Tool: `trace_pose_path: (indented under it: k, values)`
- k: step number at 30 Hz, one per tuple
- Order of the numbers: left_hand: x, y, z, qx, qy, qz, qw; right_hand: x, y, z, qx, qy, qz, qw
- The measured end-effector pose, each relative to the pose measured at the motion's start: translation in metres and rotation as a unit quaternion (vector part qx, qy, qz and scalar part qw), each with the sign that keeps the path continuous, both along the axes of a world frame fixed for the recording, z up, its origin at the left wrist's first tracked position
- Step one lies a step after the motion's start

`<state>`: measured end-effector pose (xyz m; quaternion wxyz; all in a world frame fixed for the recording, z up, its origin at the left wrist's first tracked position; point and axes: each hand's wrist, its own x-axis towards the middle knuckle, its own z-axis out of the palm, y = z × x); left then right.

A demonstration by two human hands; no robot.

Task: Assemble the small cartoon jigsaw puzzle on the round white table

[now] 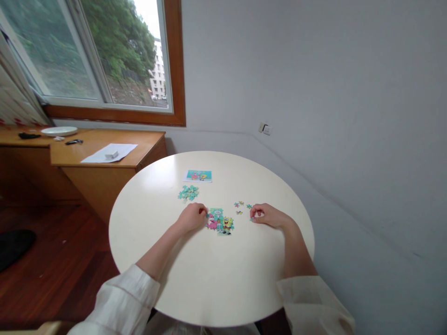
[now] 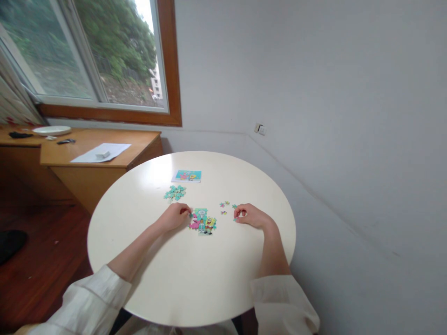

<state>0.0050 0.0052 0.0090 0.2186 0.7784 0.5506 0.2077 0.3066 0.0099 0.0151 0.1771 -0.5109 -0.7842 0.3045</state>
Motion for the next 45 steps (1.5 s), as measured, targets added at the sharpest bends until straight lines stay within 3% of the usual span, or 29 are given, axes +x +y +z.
trace_pose_path:
  k: [5,11,21,29,45]
  values:
    - [0.0,0.0,0.0,-0.001,-0.004,0.0,1.0,-0.002,0.001,-0.001,-0.026,0.037,-0.006,0.999]
    - [0.0,-0.001,0.001,0.002,-0.003,0.003,1.0,-0.02,0.005,-0.006,-0.019,0.152,-0.04,0.987]
    - [0.0,-0.002,0.002,-0.006,-0.001,0.007,1.0,-0.057,0.01,-0.015,-0.032,0.342,-0.101,0.934]
    - [0.0,-0.002,0.002,-0.004,0.002,0.005,1.0,-0.062,0.012,-0.016,-0.071,0.396,-0.15,0.903]
    - [0.0,-0.002,0.002,-0.001,-0.002,0.006,1.0,-0.064,0.011,-0.015,-0.061,0.383,-0.145,0.91]
